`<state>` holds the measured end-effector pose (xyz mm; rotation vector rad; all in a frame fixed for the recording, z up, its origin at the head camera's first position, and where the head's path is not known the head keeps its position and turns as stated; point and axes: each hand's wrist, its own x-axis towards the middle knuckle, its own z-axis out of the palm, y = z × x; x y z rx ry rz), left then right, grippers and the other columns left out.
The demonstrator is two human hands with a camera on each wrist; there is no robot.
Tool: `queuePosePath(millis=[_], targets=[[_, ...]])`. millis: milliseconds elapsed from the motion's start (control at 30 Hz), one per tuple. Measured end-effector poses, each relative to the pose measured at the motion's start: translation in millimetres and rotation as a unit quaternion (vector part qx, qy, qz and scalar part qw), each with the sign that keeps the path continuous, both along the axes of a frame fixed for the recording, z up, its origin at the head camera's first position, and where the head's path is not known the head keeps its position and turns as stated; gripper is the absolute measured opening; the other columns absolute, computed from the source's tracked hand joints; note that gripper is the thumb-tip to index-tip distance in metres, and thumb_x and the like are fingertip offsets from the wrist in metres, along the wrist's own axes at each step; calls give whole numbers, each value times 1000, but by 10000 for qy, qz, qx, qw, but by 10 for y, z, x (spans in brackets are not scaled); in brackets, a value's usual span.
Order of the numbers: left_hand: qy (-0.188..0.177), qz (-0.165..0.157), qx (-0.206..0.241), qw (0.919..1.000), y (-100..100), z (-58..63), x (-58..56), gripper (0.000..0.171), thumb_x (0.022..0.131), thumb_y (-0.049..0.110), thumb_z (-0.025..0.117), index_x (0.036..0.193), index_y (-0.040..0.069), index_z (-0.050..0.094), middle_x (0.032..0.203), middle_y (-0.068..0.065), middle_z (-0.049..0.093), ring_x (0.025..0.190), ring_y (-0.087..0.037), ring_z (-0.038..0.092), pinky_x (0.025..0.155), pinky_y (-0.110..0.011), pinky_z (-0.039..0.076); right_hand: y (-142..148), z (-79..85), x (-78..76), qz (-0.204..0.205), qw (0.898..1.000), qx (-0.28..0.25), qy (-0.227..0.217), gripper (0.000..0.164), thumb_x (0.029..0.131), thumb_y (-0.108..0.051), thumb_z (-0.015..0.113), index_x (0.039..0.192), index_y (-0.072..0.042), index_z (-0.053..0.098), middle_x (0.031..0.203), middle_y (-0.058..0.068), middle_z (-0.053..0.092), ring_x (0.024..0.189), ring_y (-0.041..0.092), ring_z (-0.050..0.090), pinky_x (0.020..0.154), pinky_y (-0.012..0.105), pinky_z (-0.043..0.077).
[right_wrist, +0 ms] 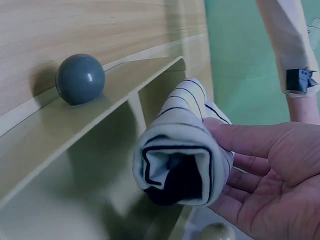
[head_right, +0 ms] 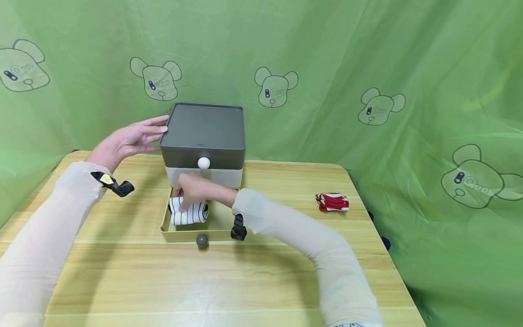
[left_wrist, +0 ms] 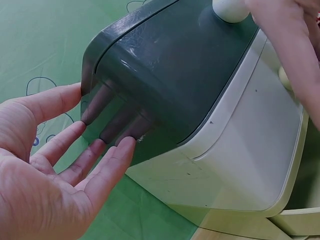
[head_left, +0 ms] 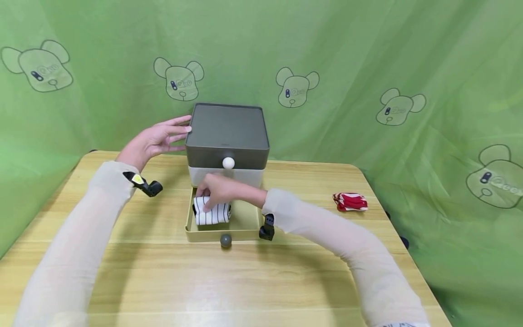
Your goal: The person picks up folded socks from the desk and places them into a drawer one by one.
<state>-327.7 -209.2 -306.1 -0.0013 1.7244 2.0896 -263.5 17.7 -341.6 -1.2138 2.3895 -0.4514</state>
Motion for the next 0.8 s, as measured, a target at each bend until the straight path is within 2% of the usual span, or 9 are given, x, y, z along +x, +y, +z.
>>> queuePosePath(millis=[300,533,800], targets=[[-5,15,-26,10000,7,-1,8,75,103,11,58,164,28,18,173,-2,14,160,-22,12,132,-52,13,-29,-134,-35,-143,9999,41,-52,33,83,-10,85,114,-3,76,101,8,75,85,8,56,71,12,45],[-7,8,-12,10000,10,8,19,75,103,11,58,164,28,18,173,-3,13,160,-22,11,132,-53,13,-41,-272,-76,-76,9994,-177,-295,28,83,-8,84,108,1,75,88,4,66,78,7,52,67,11,42],[-57,25,41,10000,2,-2,-4,75,103,11,59,164,28,18,173,-2,13,160,-21,11,132,-52,13,-77,-358,-94,-127,9996,-2,-251,24,84,-10,84,104,-1,74,85,-1,61,78,8,51,67,12,41]])
